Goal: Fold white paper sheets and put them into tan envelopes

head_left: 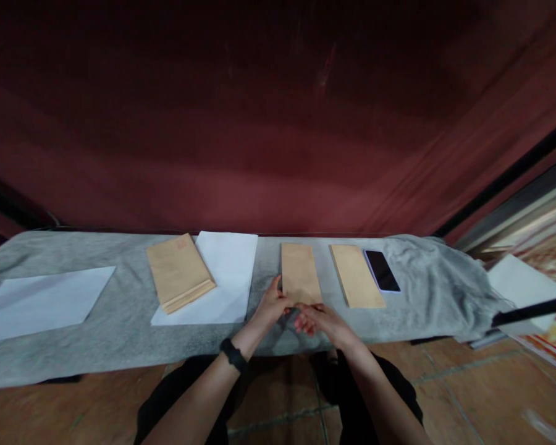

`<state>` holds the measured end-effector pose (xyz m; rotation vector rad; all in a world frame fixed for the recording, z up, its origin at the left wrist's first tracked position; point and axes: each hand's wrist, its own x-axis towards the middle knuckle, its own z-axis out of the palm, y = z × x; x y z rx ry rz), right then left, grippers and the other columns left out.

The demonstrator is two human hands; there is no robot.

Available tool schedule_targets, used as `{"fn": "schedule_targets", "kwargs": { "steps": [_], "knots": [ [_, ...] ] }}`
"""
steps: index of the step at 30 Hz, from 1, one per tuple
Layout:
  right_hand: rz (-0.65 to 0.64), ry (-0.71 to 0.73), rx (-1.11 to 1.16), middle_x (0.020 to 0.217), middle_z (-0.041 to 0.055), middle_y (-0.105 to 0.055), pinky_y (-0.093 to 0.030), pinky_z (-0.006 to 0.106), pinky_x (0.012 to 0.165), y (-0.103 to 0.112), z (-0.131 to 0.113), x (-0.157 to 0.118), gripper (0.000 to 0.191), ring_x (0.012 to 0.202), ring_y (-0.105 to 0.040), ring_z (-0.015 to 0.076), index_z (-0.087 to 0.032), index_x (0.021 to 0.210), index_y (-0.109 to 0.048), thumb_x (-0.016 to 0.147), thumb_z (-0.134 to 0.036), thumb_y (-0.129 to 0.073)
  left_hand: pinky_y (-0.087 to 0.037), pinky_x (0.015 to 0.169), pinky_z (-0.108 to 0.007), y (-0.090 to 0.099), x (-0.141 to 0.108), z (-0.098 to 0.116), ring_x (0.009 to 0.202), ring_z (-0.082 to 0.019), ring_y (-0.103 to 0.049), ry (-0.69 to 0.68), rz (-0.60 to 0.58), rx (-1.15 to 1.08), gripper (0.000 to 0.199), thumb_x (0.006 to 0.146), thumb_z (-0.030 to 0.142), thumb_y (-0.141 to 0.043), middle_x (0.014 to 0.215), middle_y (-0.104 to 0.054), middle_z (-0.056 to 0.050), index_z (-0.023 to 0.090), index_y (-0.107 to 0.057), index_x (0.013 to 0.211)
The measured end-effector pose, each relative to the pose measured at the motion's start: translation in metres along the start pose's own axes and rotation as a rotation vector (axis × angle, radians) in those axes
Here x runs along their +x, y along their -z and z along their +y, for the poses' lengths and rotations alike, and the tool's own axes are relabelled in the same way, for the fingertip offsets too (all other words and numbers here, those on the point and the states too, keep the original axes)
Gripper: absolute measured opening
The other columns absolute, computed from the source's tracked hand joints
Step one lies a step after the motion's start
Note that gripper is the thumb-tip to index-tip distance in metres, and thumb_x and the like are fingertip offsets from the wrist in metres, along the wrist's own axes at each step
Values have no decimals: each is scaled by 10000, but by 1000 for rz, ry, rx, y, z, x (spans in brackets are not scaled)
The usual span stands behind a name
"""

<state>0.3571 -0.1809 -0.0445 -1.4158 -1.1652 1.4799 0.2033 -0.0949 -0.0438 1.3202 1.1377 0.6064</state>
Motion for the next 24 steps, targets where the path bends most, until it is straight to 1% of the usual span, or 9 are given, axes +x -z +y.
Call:
{"fn": "schedule_targets", "kwargs": {
  "steps": [2, 4, 5, 7, 9, 12, 15, 20, 24],
  "knots": [
    [-49, -8, 49, 814, 121, -774, -542, 322, 611, 7, -4, -4, 694, 649, -669, 192, -154, 812, -769, 895, -781, -483, -520, 743, -299, 5, -1, -2, 772, -186, -687, -81, 43, 297, 768, 808, 59, -562, 906, -737, -64, 127, -348, 1543],
    [93, 90, -8, 1028, 140, -786, -585, 383, 806, 11, -4, -3, 671, 897, -727, 245, -175, 973, -784, 927, -757, -455, -522, 828, -338, 8, -5, -3, 908, -232, -711, -131, 57, 582, 698, 866, 84, -526, 982, -754, -112, 124, -367, 1544],
    [184, 157, -87, 1156, 138, -766, -563, 418, 939, 13, -3, 0, 656, 1054, -710, 264, -195, 1081, -774, 945, -743, -439, -522, 851, -355, 9, -8, -2, 949, -251, -716, -137, 55, 703, 651, 896, 106, -508, 1007, -758, -128, 127, -391, 1535],
    [278, 267, -330, 1400, 120, -658, -421, 468, 1160, 15, 0, 9, 645, 1335, -575, 270, -230, 1298, -697, 991, -702, -383, -531, 863, -375, 9, -14, -2, 983, -270, -724, -145, 45, 887, 555, 946, 147, -471, 1055, -761, -147, 145, -454, 1502],
    [243, 336, -626, 1560, 100, -511, -279, 491, 1257, 16, 5, 23, 639, 1488, -405, 253, -232, 1441, -589, 1041, -636, -298, -546, 856, -369, 7, -19, -1, 993, -265, -727, -206, 58, 1015, 476, 973, 157, -440, 1128, -749, -152, 159, -526, 1441],
    [156, 389, -1024, 1651, 79, -363, -208, 499, 1283, 19, 8, 49, 594, 1551, -277, 241, -221, 1539, -465, 1085, -516, -223, -550, 935, -379, 0, -23, -5, 1087, -255, -700, -355, 98, 1151, 433, 967, 94, -396, 1231, -715, -143, 158, -601, 1343],
    [95, 439, -1273, 1678, 47, -295, -214, 479, 1282, 26, 5, 81, 544, 1562, -247, 229, -244, 1581, -387, 1093, -440, -250, -463, 1114, -419, -12, -26, -17, 1277, -251, -605, -453, 85, 1195, 486, 934, 27, -383, 1361, -657, -124, 158, -591, 1353],
    [73, 474, -1411, 1677, 54, -293, -211, 448, 1276, 42, -11, 135, 553, 1552, -273, 199, -221, 1603, -329, 1097, -398, -194, -407, 1178, -428, -29, -27, -48, 1425, -273, -488, -684, -21, 1271, 516, 934, 39, -424, 1527, -525, -174, 102, -516, 1437],
    [126, 453, -1486, 1667, 84, -316, -240, 439, 1258, 52, -23, 166, 545, 1543, -295, 206, -204, 1602, -334, 1090, -357, -230, -367, 1210, -455, -26, -28, -57, 1477, -282, -422, -766, -119, 1200, 484, 1019, 245, -457, 1585, -462, -154, 138, -461, 1491]
  ]
}}
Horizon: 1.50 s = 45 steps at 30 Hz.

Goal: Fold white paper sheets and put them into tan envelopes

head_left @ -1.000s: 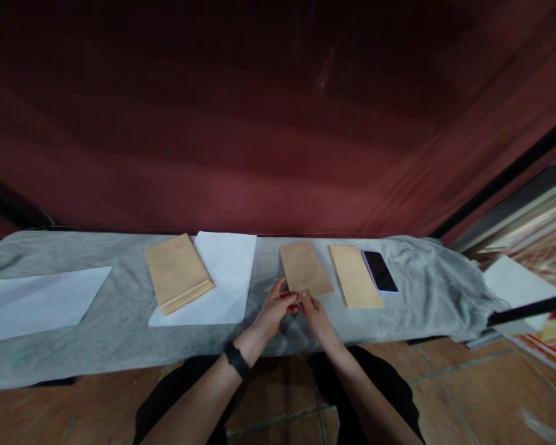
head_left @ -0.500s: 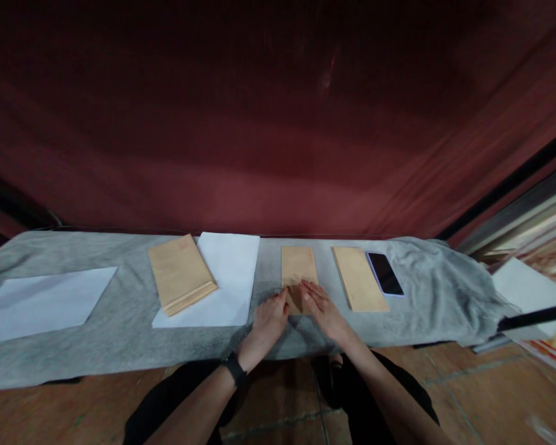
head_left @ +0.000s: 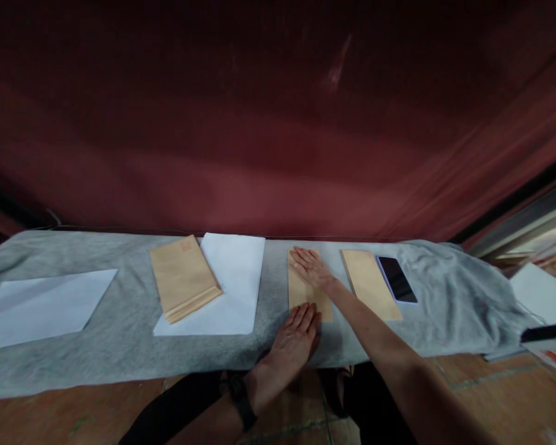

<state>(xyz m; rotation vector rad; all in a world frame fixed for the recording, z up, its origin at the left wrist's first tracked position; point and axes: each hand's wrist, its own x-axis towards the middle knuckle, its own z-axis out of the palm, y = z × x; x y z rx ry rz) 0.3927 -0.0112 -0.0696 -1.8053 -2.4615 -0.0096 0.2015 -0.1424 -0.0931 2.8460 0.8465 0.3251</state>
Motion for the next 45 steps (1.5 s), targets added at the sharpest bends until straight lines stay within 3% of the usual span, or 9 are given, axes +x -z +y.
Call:
{"fn": "schedule_targets", "kwargs": {
  "steps": [5, 12, 19, 26, 30, 35, 42, 45],
  "knots": [
    [-6, -47, -21, 1670, 75, -308, -243, 491, 1249, 0, 4, 12, 544, 1533, -319, 240, -244, 1611, -312, 1085, -367, -246, -279, 1256, -440, 18, -6, -2, 1533, -257, -321, -51, -2, -148, 597, 1026, 452, -473, 1645, -374, -118, 175, -375, 1546],
    [-61, 21, 208, 1677, 4, -294, -92, 529, 1284, 1, -9, -20, 549, 1563, -239, 248, -313, 1606, -306, 1085, -461, -217, -256, 1257, -453, 37, -5, 0, 1539, -263, -306, -27, -99, -239, 635, 1014, 479, -482, 1643, -371, -120, 192, -360, 1568],
    [-121, 46, 300, 1694, 5, -224, -82, 494, 1301, 8, -24, -59, 583, 1582, -156, 202, -278, 1625, -232, 1087, -496, -189, -262, 1253, -436, 50, -5, -2, 1525, -266, -338, -35, -132, -286, 635, 976, 432, -558, 1621, -410, -124, 195, -417, 1548],
    [-157, 62, 402, 1692, 35, -211, -90, 487, 1307, 15, -39, -92, 606, 1583, -148, 200, -223, 1623, -233, 1088, -504, -193, -324, 1219, -460, 61, 2, -19, 1476, -297, -420, -115, -204, -467, 681, 824, 274, -719, 1579, -471, -145, 186, -531, 1473],
    [-142, 63, 435, 1680, 28, -247, -104, 470, 1308, 17, -46, -108, 580, 1577, -180, 214, -242, 1614, -278, 1086, -481, -258, -378, 1172, -411, 68, 9, -35, 1389, -262, -521, -120, -249, -670, 526, 797, 195, -695, 1457, -621, -64, 259, -677, 1319],
    [-176, 42, 449, 1687, 35, -236, -75, 451, 1314, 22, -54, -123, 589, 1577, -176, 195, -218, 1615, -271, 1092, -480, -203, -510, 957, -310, 74, 14, -51, 1064, -217, -702, -16, -330, -851, 361, 808, 180, -622, 1165, -777, -29, 250, -778, 1125],
    [-211, 59, 521, 1695, 15, -212, -68, 448, 1316, 27, -63, -151, 604, 1579, -169, 184, -265, 1624, -221, 1086, -541, -226, -511, 806, -250, 82, 21, -61, 847, -181, -683, 46, -371, -904, 273, 758, 139, -545, 856, -780, 13, 207, -788, 863],
    [-207, 44, 553, 1687, 24, -246, -82, 452, 1317, 23, -66, -163, 603, 1573, -193, 180, -263, 1614, -257, 1085, -551, -219, -497, 760, -244, 79, 24, -61, 803, -168, -663, 117, -267, -816, 240, 806, 163, -525, 832, -752, 0, 191, -758, 853]
  ]
}}
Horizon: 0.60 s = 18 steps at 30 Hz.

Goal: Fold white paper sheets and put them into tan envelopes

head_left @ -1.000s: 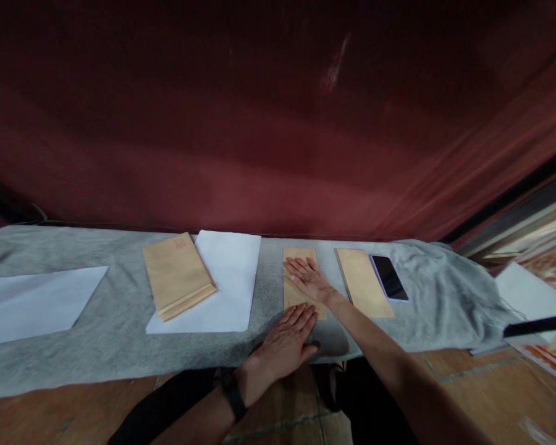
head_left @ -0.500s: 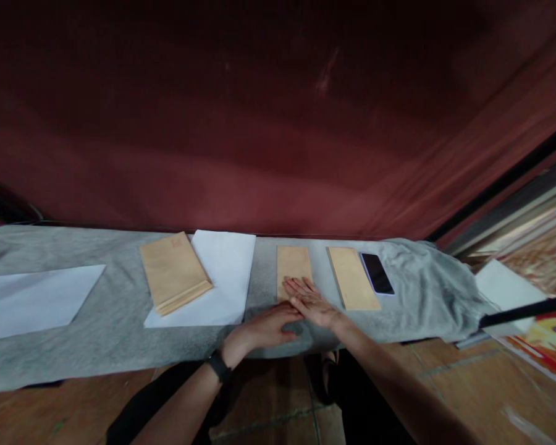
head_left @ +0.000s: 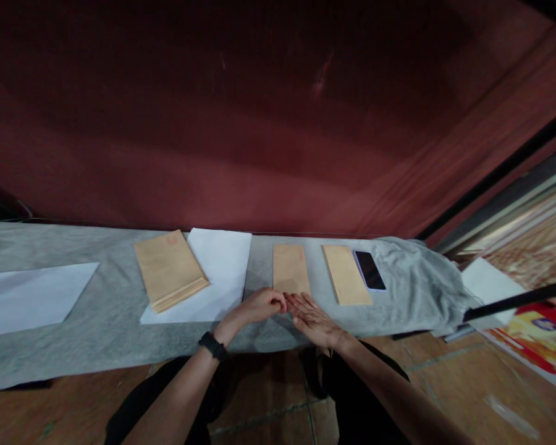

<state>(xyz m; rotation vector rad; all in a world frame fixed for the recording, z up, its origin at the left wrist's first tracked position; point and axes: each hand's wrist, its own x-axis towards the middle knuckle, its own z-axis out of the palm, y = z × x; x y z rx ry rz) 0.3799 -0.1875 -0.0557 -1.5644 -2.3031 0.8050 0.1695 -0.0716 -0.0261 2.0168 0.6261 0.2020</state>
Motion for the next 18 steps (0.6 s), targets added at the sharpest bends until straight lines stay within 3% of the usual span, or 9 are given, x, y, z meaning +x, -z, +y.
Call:
{"fn": "schedule_targets", "kwargs": {
  "steps": [3, 5, 10, 14, 18],
  "knots": [
    [55, -18, 59, 1657, 27, -336, -133, 465, 1311, -4, 4, -3, 588, 1556, -253, 171, -275, 1589, -336, 1089, -541, -177, -499, 833, -264, -8, 1, 0, 892, -175, -656, -54, 183, 150, 204, 871, 164, -517, 924, -731, -28, 195, -717, 893],
    [126, -37, 98, 1634, 35, -389, -188, 471, 1300, -3, 8, 1, 600, 1538, -304, 172, -271, 1570, -389, 1091, -532, -138, -491, 924, -288, -14, 0, 2, 1001, -183, -646, -110, 240, 264, 215, 899, 125, -492, 1016, -714, -46, 203, -692, 917],
    [209, -117, 0, 1627, 74, -402, -250, 476, 1276, 14, 27, 32, 638, 1534, -320, 203, -223, 1568, -406, 1087, -527, -118, -441, 1078, -356, -23, -4, 8, 1165, -200, -598, -169, 212, 480, 232, 932, 86, -487, 1142, -676, -59, 219, -667, 994],
    [264, -215, -226, 1628, 71, -401, -281, 437, 1259, 27, 46, 70, 616, 1526, -336, 194, -212, 1572, -405, 1089, -454, -108, -446, 1069, -371, -24, -6, 12, 1188, -219, -574, -171, 185, 559, 248, 931, 114, -532, 1205, -650, -60, 235, -658, 1106],
    [338, -292, -270, 1657, 107, -339, -222, 448, 1269, 37, 61, 100, 625, 1551, -278, 218, -138, 1582, -372, 1083, -402, -103, -449, 1053, -365, -27, -8, 11, 1195, -222, -560, -147, 184, 582, 251, 930, 135, -549, 1240, -634, -54, 249, -657, 1126]
  ]
}}
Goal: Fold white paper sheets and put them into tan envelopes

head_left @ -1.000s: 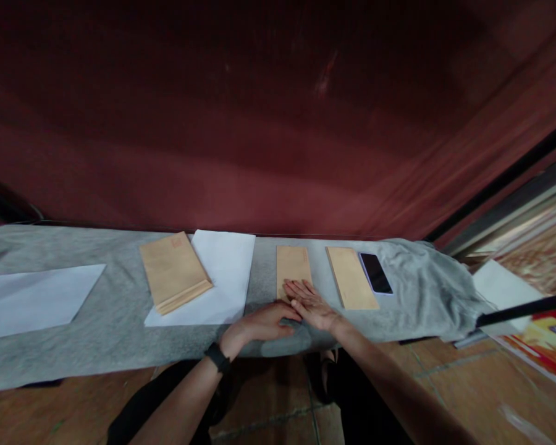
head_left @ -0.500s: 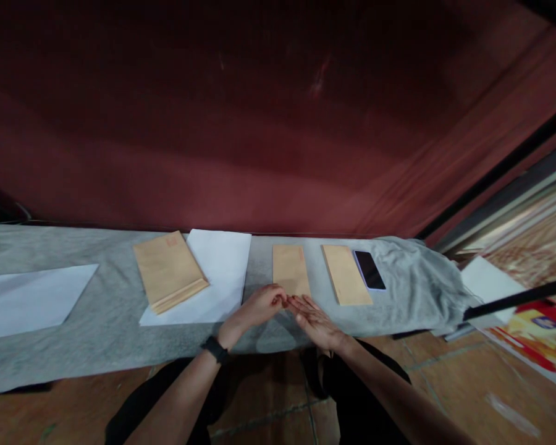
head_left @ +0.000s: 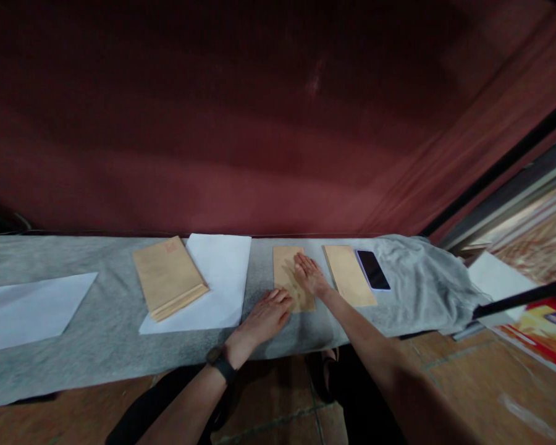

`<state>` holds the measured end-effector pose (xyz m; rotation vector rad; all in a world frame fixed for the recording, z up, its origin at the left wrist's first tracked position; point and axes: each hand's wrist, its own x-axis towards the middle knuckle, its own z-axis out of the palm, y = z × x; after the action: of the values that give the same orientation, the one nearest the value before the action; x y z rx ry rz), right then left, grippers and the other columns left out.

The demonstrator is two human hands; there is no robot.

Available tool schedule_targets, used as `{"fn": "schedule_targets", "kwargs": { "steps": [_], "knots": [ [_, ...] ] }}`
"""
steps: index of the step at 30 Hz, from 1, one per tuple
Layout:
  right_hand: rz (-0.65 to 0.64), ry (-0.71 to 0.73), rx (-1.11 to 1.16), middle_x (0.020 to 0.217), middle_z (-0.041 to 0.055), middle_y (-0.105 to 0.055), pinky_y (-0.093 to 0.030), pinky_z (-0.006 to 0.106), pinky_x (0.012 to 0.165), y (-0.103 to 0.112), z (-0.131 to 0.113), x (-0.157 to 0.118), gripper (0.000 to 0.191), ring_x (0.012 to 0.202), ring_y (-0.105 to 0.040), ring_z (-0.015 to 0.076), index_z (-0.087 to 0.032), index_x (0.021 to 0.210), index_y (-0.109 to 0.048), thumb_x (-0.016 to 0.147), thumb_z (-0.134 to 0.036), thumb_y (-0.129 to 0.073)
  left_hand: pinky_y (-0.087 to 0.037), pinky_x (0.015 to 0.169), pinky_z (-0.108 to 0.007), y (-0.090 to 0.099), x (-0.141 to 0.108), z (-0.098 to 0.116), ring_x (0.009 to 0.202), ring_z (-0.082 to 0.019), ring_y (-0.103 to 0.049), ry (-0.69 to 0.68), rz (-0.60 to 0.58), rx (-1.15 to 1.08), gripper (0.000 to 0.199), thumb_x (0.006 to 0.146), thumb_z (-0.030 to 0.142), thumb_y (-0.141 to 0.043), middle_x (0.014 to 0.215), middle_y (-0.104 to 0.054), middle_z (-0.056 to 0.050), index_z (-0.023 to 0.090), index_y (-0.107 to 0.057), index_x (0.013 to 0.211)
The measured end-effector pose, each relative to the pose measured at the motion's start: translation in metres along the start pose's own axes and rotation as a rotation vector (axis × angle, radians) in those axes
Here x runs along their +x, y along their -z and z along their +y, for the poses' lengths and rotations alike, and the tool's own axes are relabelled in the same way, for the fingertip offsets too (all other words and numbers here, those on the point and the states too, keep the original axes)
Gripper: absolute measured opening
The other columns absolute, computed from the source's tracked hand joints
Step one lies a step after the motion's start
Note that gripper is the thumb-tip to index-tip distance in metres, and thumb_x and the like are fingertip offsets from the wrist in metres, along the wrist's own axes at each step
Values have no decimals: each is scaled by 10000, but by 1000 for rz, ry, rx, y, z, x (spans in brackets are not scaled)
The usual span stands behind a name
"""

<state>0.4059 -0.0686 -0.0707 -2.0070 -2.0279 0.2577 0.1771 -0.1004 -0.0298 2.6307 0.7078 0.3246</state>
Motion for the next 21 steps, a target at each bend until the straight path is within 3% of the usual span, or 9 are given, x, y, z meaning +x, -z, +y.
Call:
{"fn": "schedule_targets", "kwargs": {
  "steps": [6, 16, 21],
  "knots": [
    [32, -36, -46, 1655, 169, -316, -200, 476, 1269, -6, 2, 5, 619, 1556, -262, 265, -56, 1573, -361, 1070, -372, -188, -429, 1091, -384, -7, -2, -2, 1251, -230, -531, -6, 25, 9, 305, 937, 147, -553, 1312, -611, -58, 249, -622, 1215],
    [10, 75, -89, 1657, 126, -329, -230, 520, 1262, -12, 0, -51, 587, 1559, -254, 249, -160, 1614, -295, 1081, -396, -226, -440, 1081, -393, -6, -2, 2, 1221, -235, -558, -21, 33, 39, 294, 937, 116, -534, 1273, -629, -72, 224, -623, 1196],
    [-57, 119, -107, 1683, 105, -262, -237, 464, 1273, -11, -5, -86, 636, 1569, -222, 232, -138, 1618, -272, 1087, -479, -203, -440, 1094, -412, -8, -2, 4, 1267, -255, -536, 4, 45, 70, 301, 951, 129, -532, 1301, -630, -85, 196, -619, 1231]
  ]
}}
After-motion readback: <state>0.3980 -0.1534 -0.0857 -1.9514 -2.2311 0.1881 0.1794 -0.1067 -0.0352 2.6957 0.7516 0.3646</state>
